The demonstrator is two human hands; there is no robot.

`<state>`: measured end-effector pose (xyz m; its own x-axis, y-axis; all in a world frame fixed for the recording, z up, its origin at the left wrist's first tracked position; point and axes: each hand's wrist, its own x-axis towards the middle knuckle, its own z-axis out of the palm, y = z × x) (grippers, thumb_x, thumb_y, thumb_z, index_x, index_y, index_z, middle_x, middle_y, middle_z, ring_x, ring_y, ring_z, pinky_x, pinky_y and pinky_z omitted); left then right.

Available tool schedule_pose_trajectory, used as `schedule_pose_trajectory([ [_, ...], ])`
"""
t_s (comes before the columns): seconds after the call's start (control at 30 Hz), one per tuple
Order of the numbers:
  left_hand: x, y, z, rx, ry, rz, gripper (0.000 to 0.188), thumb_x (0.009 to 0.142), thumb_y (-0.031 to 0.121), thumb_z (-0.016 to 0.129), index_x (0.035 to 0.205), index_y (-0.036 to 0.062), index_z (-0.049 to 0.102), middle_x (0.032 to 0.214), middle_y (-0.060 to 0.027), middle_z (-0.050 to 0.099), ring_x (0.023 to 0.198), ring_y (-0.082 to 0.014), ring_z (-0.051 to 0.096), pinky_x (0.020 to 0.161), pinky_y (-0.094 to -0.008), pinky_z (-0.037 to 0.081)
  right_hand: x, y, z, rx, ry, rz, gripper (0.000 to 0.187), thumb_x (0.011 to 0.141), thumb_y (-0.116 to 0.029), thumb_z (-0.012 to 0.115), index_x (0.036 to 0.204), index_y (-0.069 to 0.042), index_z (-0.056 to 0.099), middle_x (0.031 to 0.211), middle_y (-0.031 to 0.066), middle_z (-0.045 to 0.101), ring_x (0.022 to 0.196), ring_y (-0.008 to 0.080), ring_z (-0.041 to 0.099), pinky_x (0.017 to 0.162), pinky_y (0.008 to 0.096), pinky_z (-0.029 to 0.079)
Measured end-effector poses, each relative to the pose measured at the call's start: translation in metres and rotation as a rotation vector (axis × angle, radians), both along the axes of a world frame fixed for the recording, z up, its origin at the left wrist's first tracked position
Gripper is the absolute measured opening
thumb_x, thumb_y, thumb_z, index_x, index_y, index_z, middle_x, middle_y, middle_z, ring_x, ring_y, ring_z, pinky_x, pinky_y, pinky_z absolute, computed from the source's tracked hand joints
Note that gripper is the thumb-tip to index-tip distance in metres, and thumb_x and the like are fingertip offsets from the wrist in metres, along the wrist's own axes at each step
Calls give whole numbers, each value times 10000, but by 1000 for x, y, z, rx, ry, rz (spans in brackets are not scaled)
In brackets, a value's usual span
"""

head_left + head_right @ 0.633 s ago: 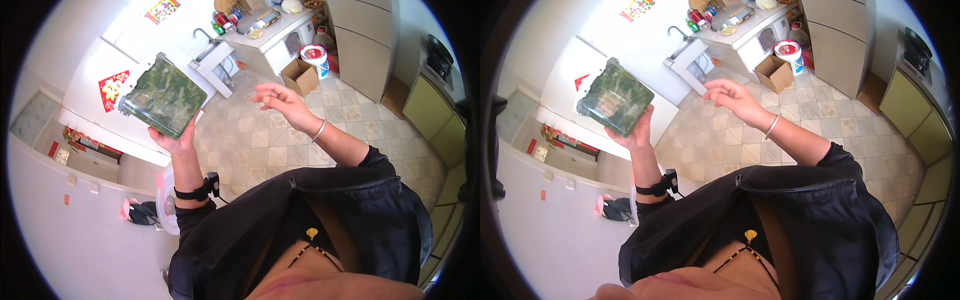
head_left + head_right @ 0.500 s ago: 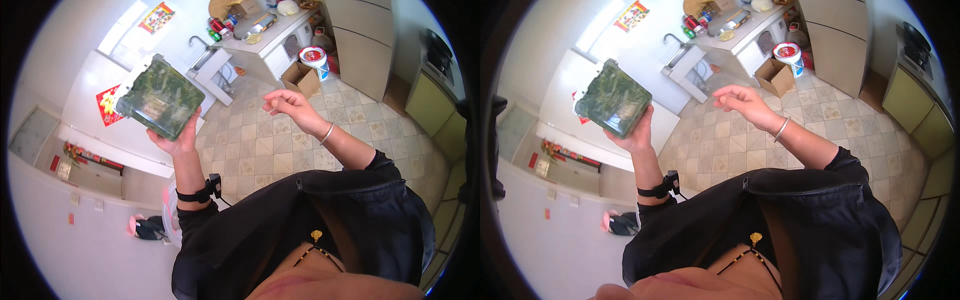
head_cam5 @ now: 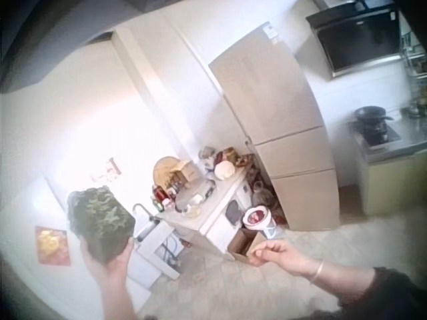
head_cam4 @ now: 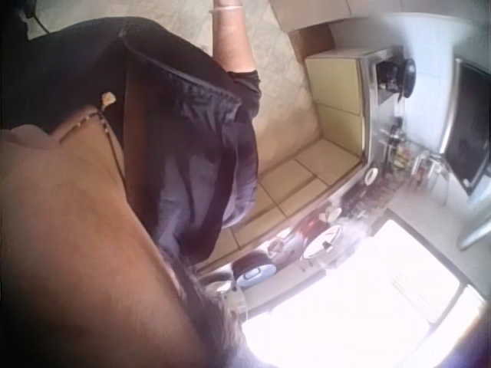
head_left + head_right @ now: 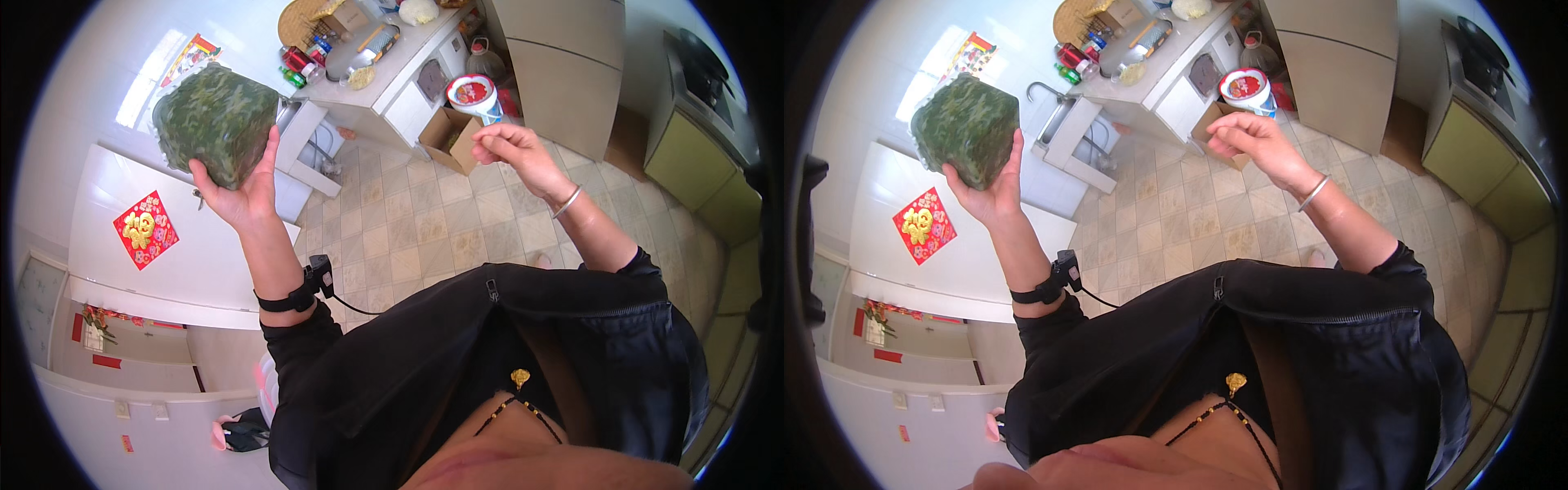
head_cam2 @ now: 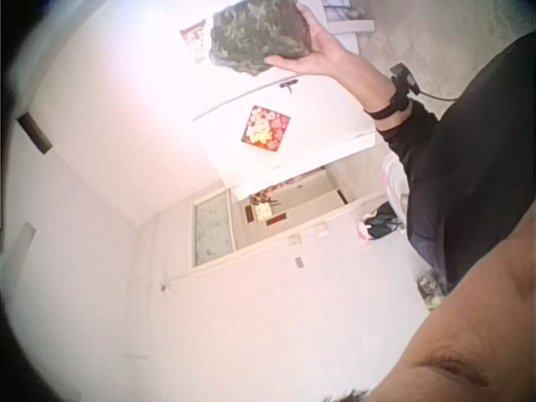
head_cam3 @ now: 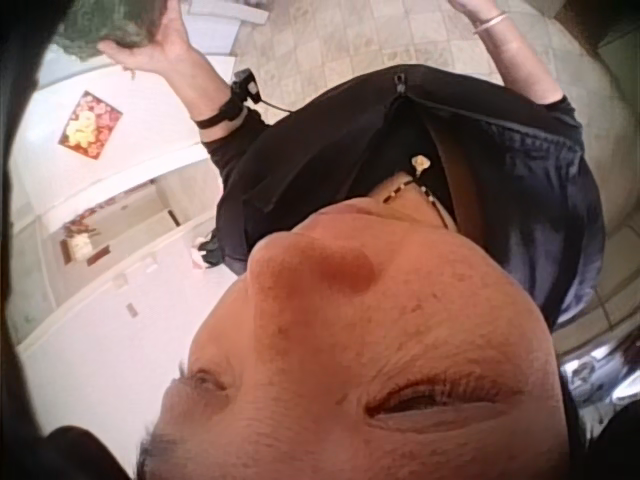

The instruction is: The person moves around the kitchen, handling a cloth, a plate, a kettle, and a container of chopped greens. They place the greens into the refrigerator, then retrieve a container of chopped vegetables and place it on the counter. The person also picks up a green fruit and wraps it in a plastic bag before placing it on the counter.

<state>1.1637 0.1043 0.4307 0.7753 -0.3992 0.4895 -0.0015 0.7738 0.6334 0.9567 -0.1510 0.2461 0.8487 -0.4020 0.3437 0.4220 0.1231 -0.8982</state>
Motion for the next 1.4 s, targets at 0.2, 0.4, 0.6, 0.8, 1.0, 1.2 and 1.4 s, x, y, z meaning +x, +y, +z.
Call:
schedule_pose_trajectory([
  [0.2,48,-125,18,23,-11,135,599,825,299,609,1327,116,339,1335,-169,364,1219,-422,359,937,-673,328,32,-159,8,31,81,-163,206,931,-185,505,1029,-43,618,856,23,650,775,77,593,753,233,479],
  [0.4,110,-214,18,82,-145,349,539,829,241,612,1261,23,375,1239,-183,448,1115,-422,463,881,-627,422,63,-274,12,31,109,-234,204,934,-197,502,1019,-43,605,868,16,624,806,86,568,763,245,456],
  [0.6,191,-286,8,83,-248,454,539,790,165,634,1231,-27,392,1166,-152,491,1062,-301,523,882,-499,471,111,-361,-13,66,127,-344,207,923,-214,521,1001,-51,623,846,12,631,790,80,575,738,237,452],
  [0.8,306,-343,-13,6,-333,460,571,731,35,660,1233,-34,397,1133,-137,517,1019,-242,537,901,-373,449,203,-440,-16,-69,166,-449,201,921,-212,524,1006,-55,617,838,0,619,783,75,561,729,237,447],
  [1.0,441,-394,-7,-6,-369,436,579,700,-3,669,1217,-27,410,1115,-131,520,1010,-229,534,892,-347,442,324,-501,27,-648,324,-651,251,853,-159,592,1084,-61,582,1011,68,596,978,206,551,854,312,443],
  [1.2,525,-442,-20,23,-301,362,606,688,-2,682,1227,-15,405,1103,-114,522,1014,-215,531,901,-338,433,401,-559,51,-1410,475,-982,429,754,-134,655,1164,-127,532,1288,144,436,1275,337,326,1031,437,318],
  [1.4,561,-460,-50,81,-281,437,695,653,0,718,1265,21,389,1125,-88,516,1027,-203,516,903,-321,417,463,-639,89,-1752,462,-1122,415,753,-129,645,1153,-107,535,1344,112,391,1345,287,233,1092,479,216],
])
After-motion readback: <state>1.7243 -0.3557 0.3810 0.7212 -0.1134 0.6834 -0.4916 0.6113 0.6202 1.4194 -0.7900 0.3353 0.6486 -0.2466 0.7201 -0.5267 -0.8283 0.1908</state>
